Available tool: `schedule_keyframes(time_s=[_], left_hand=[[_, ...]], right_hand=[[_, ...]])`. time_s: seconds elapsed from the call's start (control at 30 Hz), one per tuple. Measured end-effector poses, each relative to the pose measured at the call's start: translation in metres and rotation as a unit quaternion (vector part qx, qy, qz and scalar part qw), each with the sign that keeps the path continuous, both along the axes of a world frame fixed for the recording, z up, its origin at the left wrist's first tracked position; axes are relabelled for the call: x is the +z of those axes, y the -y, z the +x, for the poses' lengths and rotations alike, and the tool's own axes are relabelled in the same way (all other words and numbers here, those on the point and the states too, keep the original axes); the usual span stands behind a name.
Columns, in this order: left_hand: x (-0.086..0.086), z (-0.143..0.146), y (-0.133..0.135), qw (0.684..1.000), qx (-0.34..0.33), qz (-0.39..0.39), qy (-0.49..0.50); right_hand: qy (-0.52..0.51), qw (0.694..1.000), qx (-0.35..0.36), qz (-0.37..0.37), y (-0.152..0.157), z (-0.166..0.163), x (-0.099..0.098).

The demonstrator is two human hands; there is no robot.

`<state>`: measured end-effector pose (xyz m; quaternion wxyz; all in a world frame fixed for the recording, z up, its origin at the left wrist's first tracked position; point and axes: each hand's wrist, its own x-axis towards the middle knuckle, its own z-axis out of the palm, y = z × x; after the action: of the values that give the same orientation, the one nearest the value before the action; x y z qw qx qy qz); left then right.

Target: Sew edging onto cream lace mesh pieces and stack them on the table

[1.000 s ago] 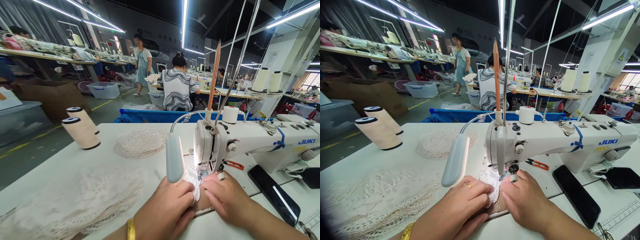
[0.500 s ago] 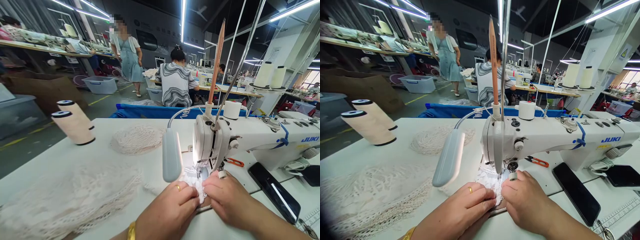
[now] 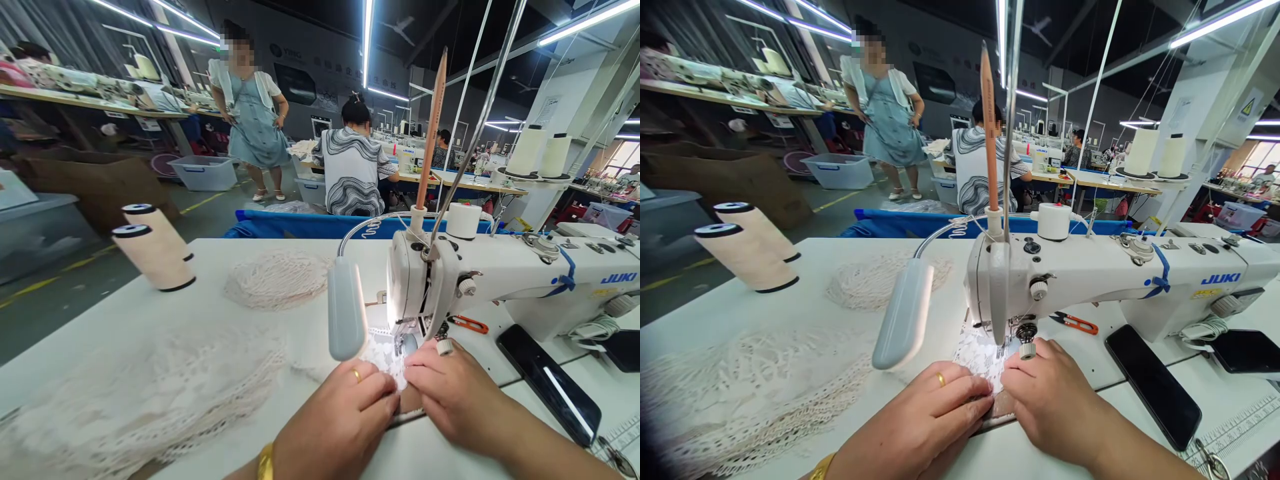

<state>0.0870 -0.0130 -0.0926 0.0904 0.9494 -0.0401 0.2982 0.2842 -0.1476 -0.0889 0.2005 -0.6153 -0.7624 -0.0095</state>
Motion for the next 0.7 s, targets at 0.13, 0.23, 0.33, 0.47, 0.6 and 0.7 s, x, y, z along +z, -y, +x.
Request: schedule_keyframes(time_s=[0.13,0.23,0.33,0.47,0.6,0.7], left_hand=[[0.006,-0.003,0.002,1.0,-0.003,0.005,0.0],[0.004,-0.002,0.0,1.0,0.006,0.01,-0.005],[0.0,0.0,-0.004,0.999,0.027,0.016,-0.01],[-0.001,0.003,-0.009,0.999,0.038,0.024,-0.006],[0.002,0.007,-0.013,0.999,0.04,0.031,-0.001],[0.004,0.011,-0.015,0.998,0.041,0.038,0.002]], right_hand=[[-0.005,1.0,0.006,-0.001,0.001,-0.001,-0.002],[-0.013,1.0,-0.001,-0.005,-0.001,0.0,-0.004],[-0.013,1.0,-0.013,0.001,-0.004,0.0,-0.006],[-0.005,0.999,-0.036,0.014,-0.007,0.0,-0.007],[-0.002,0.998,-0.064,0.018,-0.009,0.0,-0.004],[-0.01,0.996,-0.083,0.013,-0.011,-0.002,0.0]])
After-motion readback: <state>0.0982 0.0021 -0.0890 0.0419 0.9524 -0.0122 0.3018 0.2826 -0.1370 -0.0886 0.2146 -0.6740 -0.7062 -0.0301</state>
